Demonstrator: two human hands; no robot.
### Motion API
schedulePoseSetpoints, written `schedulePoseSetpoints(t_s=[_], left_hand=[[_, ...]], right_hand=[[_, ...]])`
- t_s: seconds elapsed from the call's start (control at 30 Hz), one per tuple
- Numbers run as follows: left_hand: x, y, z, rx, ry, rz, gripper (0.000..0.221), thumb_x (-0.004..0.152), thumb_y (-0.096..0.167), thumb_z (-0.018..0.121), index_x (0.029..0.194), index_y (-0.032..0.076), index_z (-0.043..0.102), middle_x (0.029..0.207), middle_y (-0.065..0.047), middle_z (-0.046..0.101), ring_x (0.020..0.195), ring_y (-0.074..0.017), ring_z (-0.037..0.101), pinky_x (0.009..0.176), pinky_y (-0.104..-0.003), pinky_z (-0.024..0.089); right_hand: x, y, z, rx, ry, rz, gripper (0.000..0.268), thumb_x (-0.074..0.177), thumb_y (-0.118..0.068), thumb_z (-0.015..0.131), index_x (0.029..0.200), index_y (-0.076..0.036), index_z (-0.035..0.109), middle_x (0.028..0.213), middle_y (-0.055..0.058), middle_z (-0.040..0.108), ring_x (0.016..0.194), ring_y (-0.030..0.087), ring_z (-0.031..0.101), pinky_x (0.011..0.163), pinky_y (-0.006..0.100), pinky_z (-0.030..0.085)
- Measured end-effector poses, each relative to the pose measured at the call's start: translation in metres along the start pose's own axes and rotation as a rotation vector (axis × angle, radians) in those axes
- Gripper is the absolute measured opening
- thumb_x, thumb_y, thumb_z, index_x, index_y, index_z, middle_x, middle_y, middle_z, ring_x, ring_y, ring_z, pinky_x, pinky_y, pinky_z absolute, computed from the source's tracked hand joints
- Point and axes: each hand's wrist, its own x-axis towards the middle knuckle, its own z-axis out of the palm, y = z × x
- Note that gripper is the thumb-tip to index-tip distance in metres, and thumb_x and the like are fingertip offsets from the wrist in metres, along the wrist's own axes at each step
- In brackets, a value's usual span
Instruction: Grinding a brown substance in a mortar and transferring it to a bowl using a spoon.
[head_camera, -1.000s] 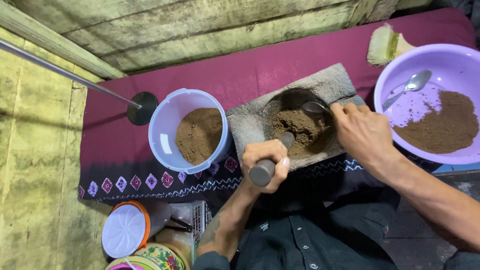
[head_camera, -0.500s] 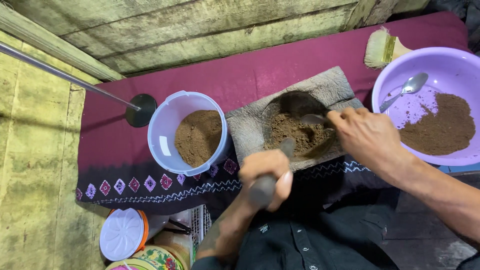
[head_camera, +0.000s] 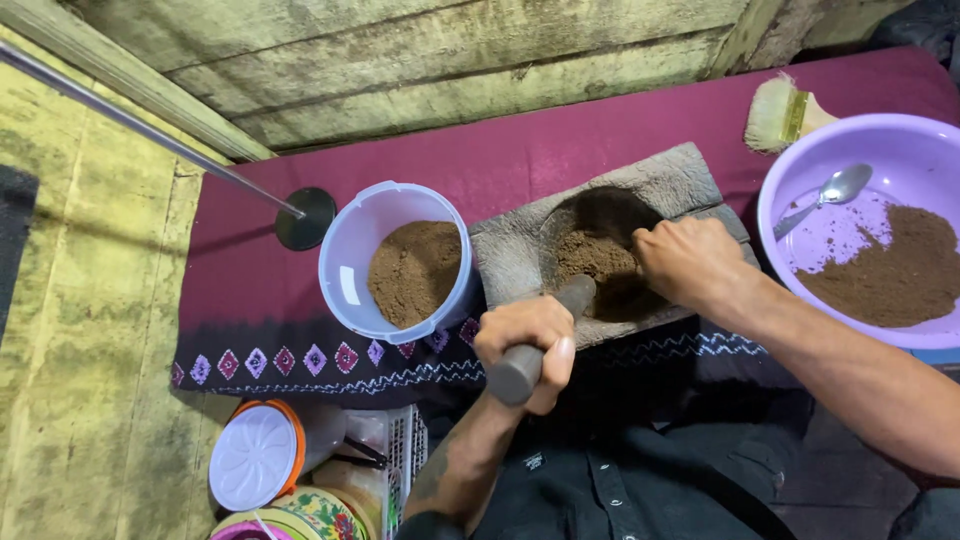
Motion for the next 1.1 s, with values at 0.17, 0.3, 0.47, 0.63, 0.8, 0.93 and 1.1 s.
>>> schedulePoseSetpoints(t_s=[0.17, 0.3, 0.47, 0.63, 0.8, 0.93, 1.1], left_hand=[[0.0, 0.029, 0.011, 0.1, 0.055, -0.048, 0.032, 0.087, 0.002, 0.064, 0.058, 0.009, 0.051, 0.053, -0.004, 0.053, 0.042, -0.0216, 0.049, 0.048, -0.032, 0.045], [-0.004, 0.018, 0.006, 0.346, -0.132, -0.274, 0.024, 0.092, 0.012, 0.058, 0.07, 0.011, 0.049, 0.066, -0.001, 0.051, 0.054, -0.0165, 0.046, 0.057, -0.031, 0.038], [-0.005, -0.002, 0.009, 0.318, -0.104, -0.316, 0.026, 0.093, 0.012, 0.059, 0.069, 0.011, 0.05, 0.065, 0.0, 0.053, 0.055, -0.0118, 0.045, 0.053, -0.029, 0.036], [0.002, 0.025, 0.024, 0.29, -0.03, -0.273, 0.029, 0.094, 0.013, 0.057, 0.069, 0.012, 0.043, 0.064, 0.001, 0.044, 0.053, -0.0125, 0.037, 0.054, -0.03, 0.031], [0.009, 0.055, 0.034, 0.186, 0.094, -0.059, 0.027, 0.088, 0.006, 0.059, 0.064, 0.009, 0.049, 0.056, -0.002, 0.054, 0.043, -0.019, 0.049, 0.053, -0.034, 0.045], [-0.008, 0.015, 0.016, 0.15, 0.018, -0.063, 0.027, 0.089, 0.004, 0.058, 0.064, 0.008, 0.05, 0.058, -0.005, 0.055, 0.046, -0.0194, 0.049, 0.053, -0.034, 0.044], [-0.016, -0.03, -0.004, 0.282, 0.059, -0.326, 0.021, 0.088, 0.006, 0.06, 0.067, 0.009, 0.056, 0.066, -0.003, 0.062, 0.055, -0.0119, 0.055, 0.049, -0.028, 0.043]], right_hand=[[-0.056, -0.016, -0.05, -0.111, 0.054, 0.008, 0.018, 0.097, -0.022, 0.048, 0.103, -0.02, 0.065, 0.071, 0.003, 0.074, 0.07, 0.03, 0.077, 0.054, 0.045, 0.054], [-0.09, -0.012, -0.053, -0.275, 0.121, 0.079, 0.008, 0.104, -0.021, 0.044, 0.108, -0.024, 0.051, 0.085, -0.003, 0.072, 0.071, 0.02, 0.077, 0.047, 0.035, 0.054], [-0.094, -0.005, -0.053, -0.325, 0.011, 0.108, 0.011, 0.107, -0.022, 0.043, 0.117, -0.022, 0.048, 0.087, -0.007, 0.069, 0.078, 0.014, 0.075, 0.052, 0.032, 0.06], [-0.097, 0.008, -0.031, -0.273, 0.154, 0.098, 0.011, 0.098, -0.024, 0.048, 0.107, -0.028, 0.052, 0.082, -0.007, 0.07, 0.079, 0.021, 0.078, 0.055, 0.04, 0.056], [-0.095, 0.009, -0.038, -0.211, 0.083, 0.103, 0.011, 0.099, -0.022, 0.046, 0.11, -0.021, 0.049, 0.086, -0.004, 0.069, 0.077, 0.022, 0.077, 0.052, 0.04, 0.057], [-0.089, 0.011, -0.036, -0.198, 0.043, 0.11, 0.011, 0.103, -0.02, 0.042, 0.112, -0.021, 0.047, 0.086, -0.003, 0.07, 0.078, 0.023, 0.077, 0.051, 0.04, 0.057], [-0.08, 0.007, -0.035, -0.209, 0.095, 0.11, 0.01, 0.101, -0.018, 0.044, 0.11, -0.02, 0.049, 0.084, -0.003, 0.071, 0.077, 0.024, 0.077, 0.05, 0.042, 0.055]])
